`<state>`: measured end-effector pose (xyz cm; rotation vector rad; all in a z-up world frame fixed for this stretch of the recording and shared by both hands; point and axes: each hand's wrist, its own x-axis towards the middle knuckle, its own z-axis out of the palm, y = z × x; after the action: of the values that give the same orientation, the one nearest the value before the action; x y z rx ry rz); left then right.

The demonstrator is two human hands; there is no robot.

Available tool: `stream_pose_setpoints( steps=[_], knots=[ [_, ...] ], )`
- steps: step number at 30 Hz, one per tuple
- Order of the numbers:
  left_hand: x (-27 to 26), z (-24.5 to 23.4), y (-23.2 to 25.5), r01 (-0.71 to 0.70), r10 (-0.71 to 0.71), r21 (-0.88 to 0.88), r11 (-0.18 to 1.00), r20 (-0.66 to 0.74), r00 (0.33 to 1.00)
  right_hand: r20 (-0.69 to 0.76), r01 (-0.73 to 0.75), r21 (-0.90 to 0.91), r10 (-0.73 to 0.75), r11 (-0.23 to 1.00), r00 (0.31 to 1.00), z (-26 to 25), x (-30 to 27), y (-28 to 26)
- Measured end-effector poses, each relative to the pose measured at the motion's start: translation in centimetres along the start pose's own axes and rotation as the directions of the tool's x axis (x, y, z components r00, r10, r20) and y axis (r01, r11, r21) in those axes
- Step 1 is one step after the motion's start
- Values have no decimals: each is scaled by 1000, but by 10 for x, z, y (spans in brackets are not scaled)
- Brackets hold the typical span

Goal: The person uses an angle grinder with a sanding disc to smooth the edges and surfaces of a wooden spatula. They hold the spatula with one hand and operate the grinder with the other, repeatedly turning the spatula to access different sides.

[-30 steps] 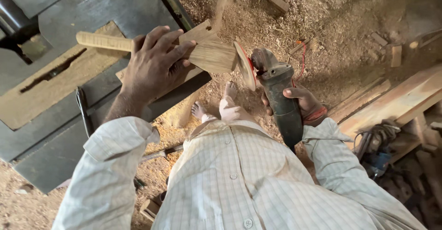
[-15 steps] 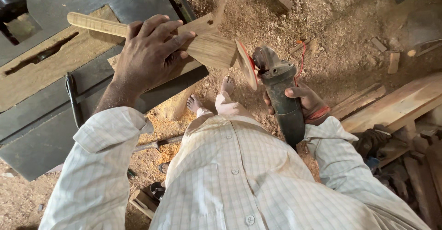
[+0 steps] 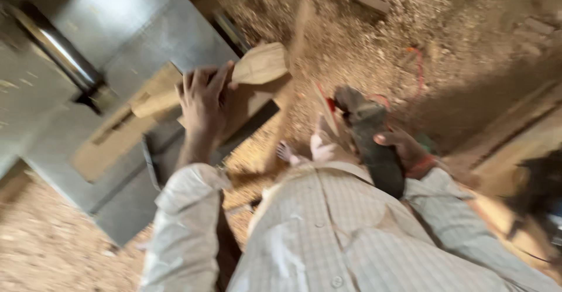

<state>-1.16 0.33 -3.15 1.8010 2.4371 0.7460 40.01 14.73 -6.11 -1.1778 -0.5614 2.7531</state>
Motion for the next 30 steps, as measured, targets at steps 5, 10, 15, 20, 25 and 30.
stream_pose_setpoints(
  steps=[5,10,15,20,25,30],
  knots=[
    [-15,-8,5,-6,-30,-173,985,-202,979,-154,61,-82,-73,995,985,-39,-24,9],
    [-25,-45,32,81,-136,-303,949,-166,977,-142,55,32,-50,998,989,-42,-34,11],
    [-26,-54,48,121,-178,-304,945,-166,970,-44,231,-21,-231,973,972,-35,-41,14],
    [-35,-46,59,147,-207,-288,946,-190,960,3,165,0,-165,986,986,-26,-47,10],
    [-38,-37,66,155,-206,-231,960,-215,955,9,208,-20,-208,978,978,-26,-49,11],
    [-35,-21,75,158,-146,26,987,-250,957,3,163,66,-163,984,987,-39,-45,15]
  ],
)
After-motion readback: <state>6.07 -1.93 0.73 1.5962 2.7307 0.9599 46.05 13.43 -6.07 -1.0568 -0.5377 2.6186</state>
